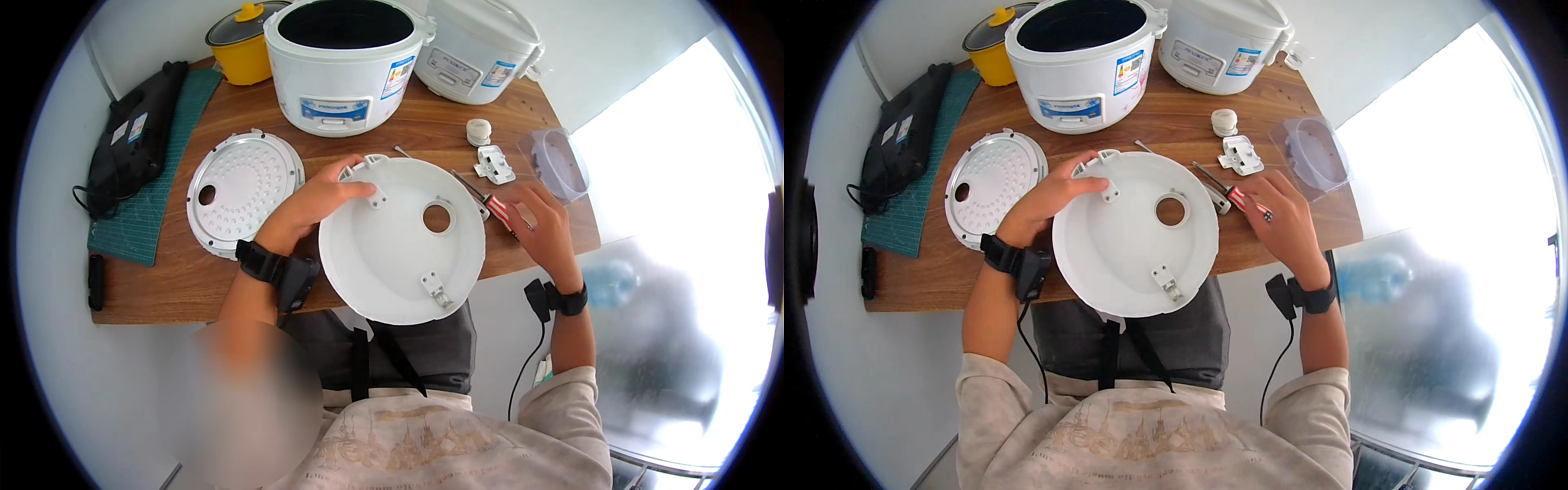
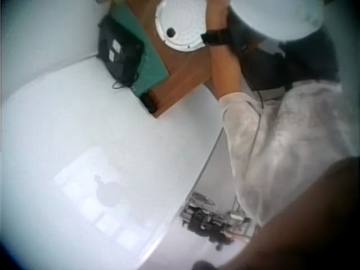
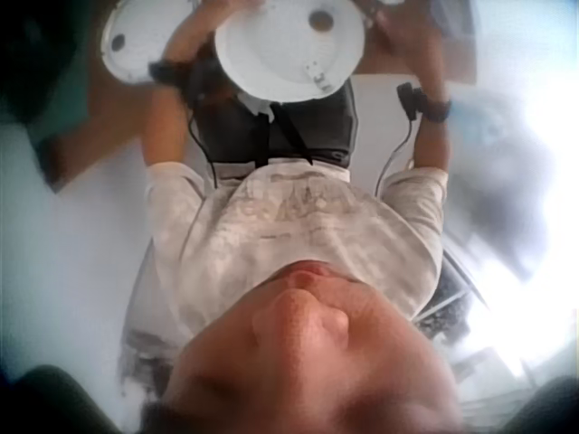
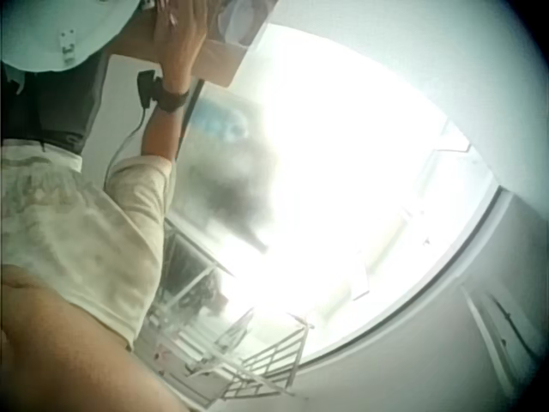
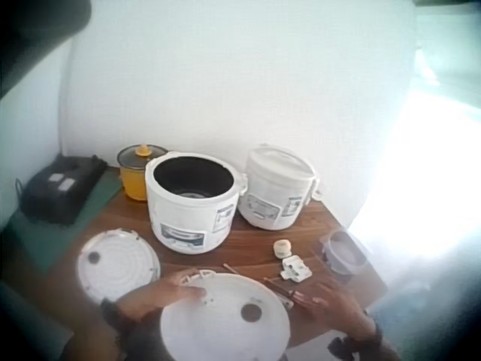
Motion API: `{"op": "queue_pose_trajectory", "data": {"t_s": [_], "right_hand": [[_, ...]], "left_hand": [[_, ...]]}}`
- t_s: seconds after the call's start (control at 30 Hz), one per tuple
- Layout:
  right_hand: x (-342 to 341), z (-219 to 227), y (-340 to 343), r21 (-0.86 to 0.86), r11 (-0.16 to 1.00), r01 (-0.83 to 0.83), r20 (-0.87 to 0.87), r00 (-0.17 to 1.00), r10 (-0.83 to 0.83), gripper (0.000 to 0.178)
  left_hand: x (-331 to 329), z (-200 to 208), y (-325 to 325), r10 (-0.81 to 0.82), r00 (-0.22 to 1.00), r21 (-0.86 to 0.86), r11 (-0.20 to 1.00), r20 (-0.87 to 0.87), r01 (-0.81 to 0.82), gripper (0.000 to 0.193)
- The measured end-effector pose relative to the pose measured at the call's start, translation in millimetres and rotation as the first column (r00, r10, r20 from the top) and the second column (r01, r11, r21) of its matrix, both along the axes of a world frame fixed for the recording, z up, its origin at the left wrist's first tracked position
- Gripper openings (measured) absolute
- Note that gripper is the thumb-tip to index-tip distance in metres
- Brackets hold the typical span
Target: The person uses a screwdriver to remove screws from a white plastic lid and then from a white plastic bowl-shaped component. They manipulate the parts on a wooden table, placing screws aside and repositioning the components to access different screw holes.
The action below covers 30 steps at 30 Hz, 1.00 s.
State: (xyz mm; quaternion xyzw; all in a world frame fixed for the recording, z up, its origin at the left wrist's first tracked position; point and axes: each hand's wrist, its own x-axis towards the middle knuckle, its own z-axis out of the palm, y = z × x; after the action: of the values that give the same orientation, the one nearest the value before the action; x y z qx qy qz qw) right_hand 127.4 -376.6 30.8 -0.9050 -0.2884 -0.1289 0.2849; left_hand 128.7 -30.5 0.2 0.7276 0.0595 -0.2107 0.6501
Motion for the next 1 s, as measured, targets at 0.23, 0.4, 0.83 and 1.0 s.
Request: {"op": "queue_pose_trajectory", "data": {"t_s": [0.23,0.4,0.83,1.0], "right_hand": [[24,36,67,-0.342,0.887,-0.311,-0.201,0.946,0.254,0.006],[35,29,76,-0.553,0.772,-0.314,-0.179,0.949,0.258,0.016],[27,17,71,-0.575,0.774,-0.266,-0.076,0.959,0.273,0.008],[25,18,77,-0.481,0.838,-0.259,-0.127,0.966,0.225,0.01]], "left_hand": [[3,0,3,-0.029,1.0,-0.05,0.998,-0.003,0.029,0.068],[-1,3,-2,-0.011,0.999,-0.037,0.999,0.033,0.013,0.063],[-2,2,-4,-0.018,0.999,0.003,1.0,0.047,0.018,0.054],[-2,-3,0,-0.001,0.999,0.012,1.0,0.048,0.0,0.053]]}}
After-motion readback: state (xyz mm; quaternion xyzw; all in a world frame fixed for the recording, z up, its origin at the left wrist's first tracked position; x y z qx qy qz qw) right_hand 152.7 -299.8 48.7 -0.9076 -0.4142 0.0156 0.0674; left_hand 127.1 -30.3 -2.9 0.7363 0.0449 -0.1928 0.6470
